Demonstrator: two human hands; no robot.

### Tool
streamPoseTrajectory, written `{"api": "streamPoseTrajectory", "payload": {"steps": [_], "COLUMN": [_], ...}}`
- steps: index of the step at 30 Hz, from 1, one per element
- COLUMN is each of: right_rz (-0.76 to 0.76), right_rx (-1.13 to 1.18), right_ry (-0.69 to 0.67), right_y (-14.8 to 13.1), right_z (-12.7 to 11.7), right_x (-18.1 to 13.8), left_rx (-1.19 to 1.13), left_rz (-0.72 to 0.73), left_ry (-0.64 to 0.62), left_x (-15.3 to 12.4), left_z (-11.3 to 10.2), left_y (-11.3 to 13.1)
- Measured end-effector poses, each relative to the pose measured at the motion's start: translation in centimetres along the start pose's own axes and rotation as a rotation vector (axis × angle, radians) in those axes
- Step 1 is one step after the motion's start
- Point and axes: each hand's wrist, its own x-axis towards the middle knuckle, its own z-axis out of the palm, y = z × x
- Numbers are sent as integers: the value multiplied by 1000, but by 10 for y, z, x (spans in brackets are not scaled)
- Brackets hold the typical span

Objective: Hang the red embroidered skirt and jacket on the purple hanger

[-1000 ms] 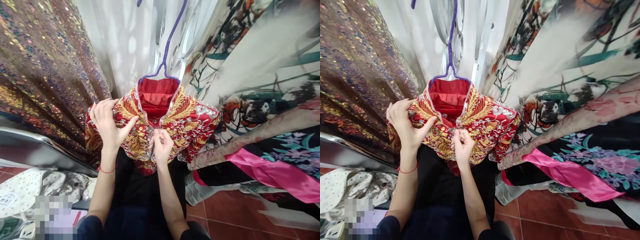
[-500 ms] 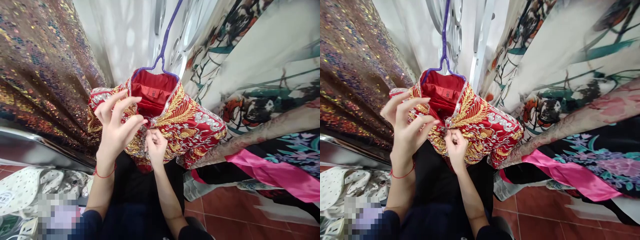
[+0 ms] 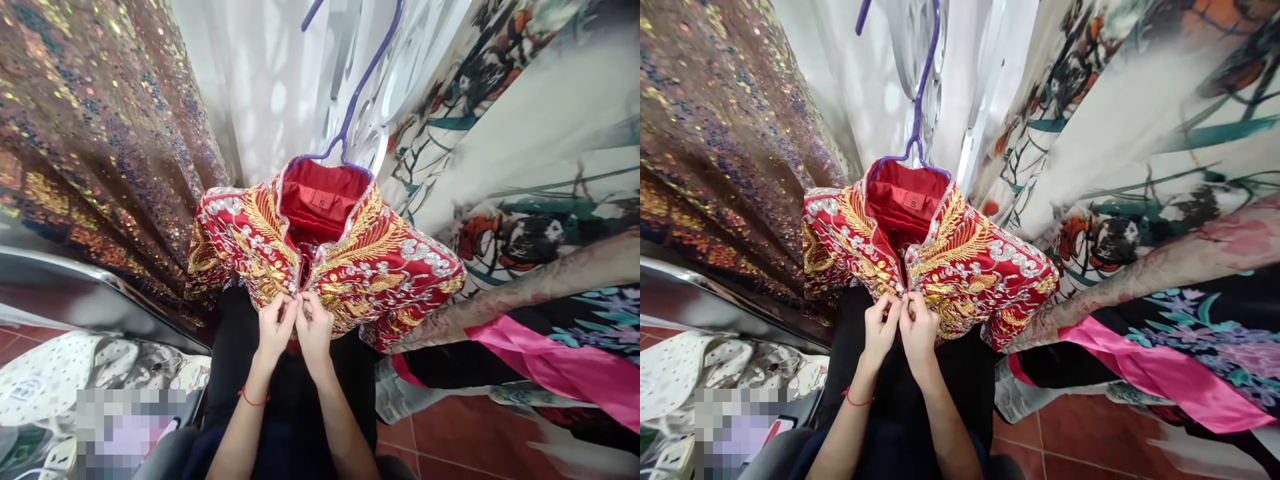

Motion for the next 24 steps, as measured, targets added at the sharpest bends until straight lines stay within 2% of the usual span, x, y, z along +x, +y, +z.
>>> {"api": "streamPoseTrajectory", "payload": {"steps": [2,8,15,19,22,24], "right_rz": [11,157,215,403,557,593], "right_rx": [-50,36,-8,12,-10,-1], "right_ry": [-18,-205,-605,-768,-781,-777], "right_y": [1,-9,9,30,44,52], "right_z": [-3,-24,-46,-45,-37,-30], "right_x": [-2,2,10,16,17,17], "left_rx": [-107,-123,-86,50,231,325], "left_rz": [-128,-185,-255,-250,-244,-267], "left_ry": [-27,-15,-34,-44,0,5], "left_x": [-5,3,1,0,-1,-2], "left_z": [3,-3,-2,-2,-4,-3], "left_y": [-5,-6,5,-1,-6,-8]}}
